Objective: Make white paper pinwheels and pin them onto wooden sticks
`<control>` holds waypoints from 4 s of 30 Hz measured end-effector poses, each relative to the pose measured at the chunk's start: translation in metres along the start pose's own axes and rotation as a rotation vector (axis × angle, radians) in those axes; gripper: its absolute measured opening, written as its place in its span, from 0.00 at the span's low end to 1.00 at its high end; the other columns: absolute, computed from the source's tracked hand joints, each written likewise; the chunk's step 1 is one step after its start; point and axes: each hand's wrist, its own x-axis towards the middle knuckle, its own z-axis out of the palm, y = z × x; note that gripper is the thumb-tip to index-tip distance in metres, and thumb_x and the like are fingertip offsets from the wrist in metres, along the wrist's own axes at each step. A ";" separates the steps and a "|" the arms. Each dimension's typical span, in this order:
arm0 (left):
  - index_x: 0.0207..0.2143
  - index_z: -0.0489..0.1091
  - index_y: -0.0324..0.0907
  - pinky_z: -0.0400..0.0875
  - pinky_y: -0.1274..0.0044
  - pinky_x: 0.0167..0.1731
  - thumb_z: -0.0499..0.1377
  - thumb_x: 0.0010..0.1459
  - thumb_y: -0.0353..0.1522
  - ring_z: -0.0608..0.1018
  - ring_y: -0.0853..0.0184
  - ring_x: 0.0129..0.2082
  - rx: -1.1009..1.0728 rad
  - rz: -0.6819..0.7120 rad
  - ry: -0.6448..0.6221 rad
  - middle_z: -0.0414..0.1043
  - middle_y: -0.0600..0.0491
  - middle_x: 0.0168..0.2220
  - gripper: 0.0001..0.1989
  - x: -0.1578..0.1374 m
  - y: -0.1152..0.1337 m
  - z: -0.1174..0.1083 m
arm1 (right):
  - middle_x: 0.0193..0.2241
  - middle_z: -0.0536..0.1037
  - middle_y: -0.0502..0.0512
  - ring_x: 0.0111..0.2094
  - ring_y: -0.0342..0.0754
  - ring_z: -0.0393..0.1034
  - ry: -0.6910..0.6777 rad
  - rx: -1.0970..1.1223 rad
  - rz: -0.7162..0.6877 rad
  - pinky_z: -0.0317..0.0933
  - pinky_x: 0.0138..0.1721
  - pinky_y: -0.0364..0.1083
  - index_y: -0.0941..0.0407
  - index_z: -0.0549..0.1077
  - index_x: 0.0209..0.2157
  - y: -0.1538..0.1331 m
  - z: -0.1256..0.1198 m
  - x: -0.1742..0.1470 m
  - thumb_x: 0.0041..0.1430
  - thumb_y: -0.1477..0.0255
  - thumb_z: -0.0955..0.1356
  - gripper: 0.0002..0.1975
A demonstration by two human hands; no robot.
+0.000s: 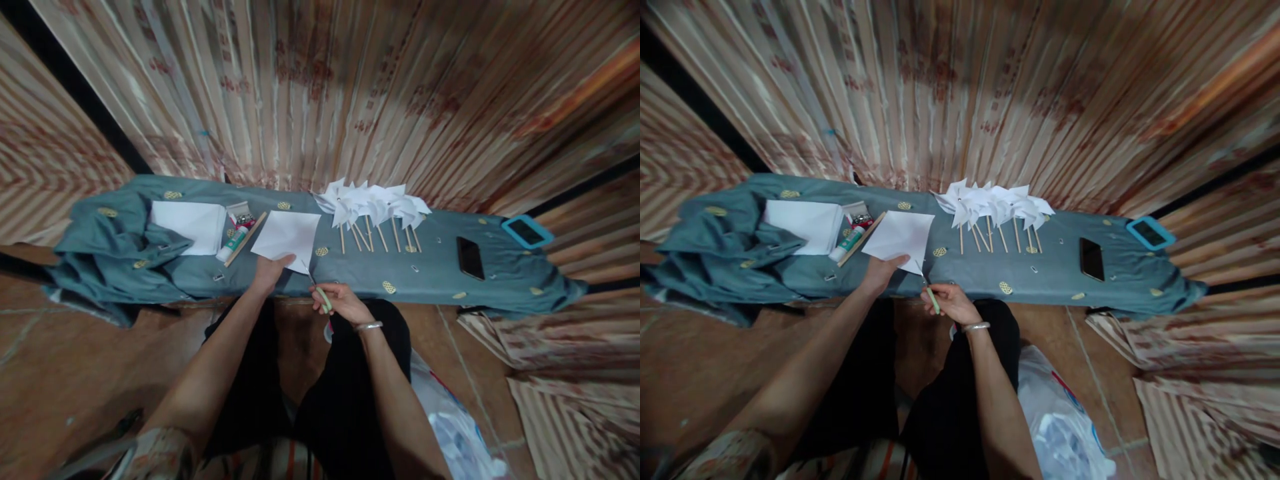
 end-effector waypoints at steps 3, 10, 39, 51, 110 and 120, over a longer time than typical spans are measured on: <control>0.44 0.73 0.38 0.68 0.63 0.51 0.71 0.31 0.32 0.78 0.57 0.42 0.006 -0.008 0.003 0.79 0.47 0.39 0.32 0.000 0.001 0.001 | 0.22 0.77 0.50 0.21 0.38 0.68 0.001 0.006 0.008 0.52 0.19 0.37 0.59 0.77 0.41 0.000 0.000 0.000 0.42 0.53 0.75 0.29; 0.43 0.73 0.39 0.67 0.64 0.52 0.71 0.32 0.32 0.77 0.58 0.43 0.007 -0.002 -0.017 0.79 0.49 0.38 0.31 -0.001 0.003 0.001 | 0.22 0.77 0.50 0.21 0.37 0.68 -0.018 0.001 -0.021 0.51 0.19 0.37 0.58 0.77 0.39 -0.001 0.000 -0.001 0.42 0.51 0.74 0.28; 0.35 0.76 0.35 0.70 0.64 0.48 0.71 0.30 0.33 0.79 0.56 0.41 0.005 -0.072 0.039 0.79 0.45 0.39 0.24 0.001 -0.008 -0.003 | 0.22 0.76 0.50 0.20 0.38 0.66 0.005 -0.014 0.006 0.51 0.19 0.38 0.58 0.77 0.40 0.003 0.001 -0.002 0.42 0.52 0.74 0.29; 0.38 0.76 0.37 0.70 0.64 0.49 0.71 0.32 0.32 0.79 0.57 0.41 -0.006 -0.031 0.019 0.79 0.47 0.40 0.25 0.003 -0.012 -0.004 | 0.21 0.76 0.49 0.19 0.38 0.65 0.004 0.037 0.026 0.48 0.18 0.38 0.58 0.77 0.40 0.003 0.002 -0.002 0.39 0.53 0.76 0.29; 0.41 0.75 0.37 0.69 0.65 0.49 0.71 0.31 0.32 0.78 0.58 0.42 -0.043 -0.054 -0.036 0.79 0.47 0.40 0.28 -0.003 -0.002 -0.002 | 0.21 0.76 0.50 0.19 0.38 0.65 0.050 0.036 -0.007 0.47 0.18 0.38 0.58 0.77 0.39 0.002 0.007 0.002 0.39 0.54 0.76 0.28; 0.43 0.73 0.38 0.67 0.65 0.51 0.71 0.32 0.32 0.77 0.58 0.43 -0.034 -0.045 -0.087 0.79 0.47 0.40 0.31 -0.005 0.002 -0.003 | 0.22 0.77 0.50 0.19 0.38 0.66 0.066 0.035 -0.003 0.49 0.18 0.38 0.58 0.77 0.38 -0.001 0.011 0.006 0.38 0.52 0.76 0.29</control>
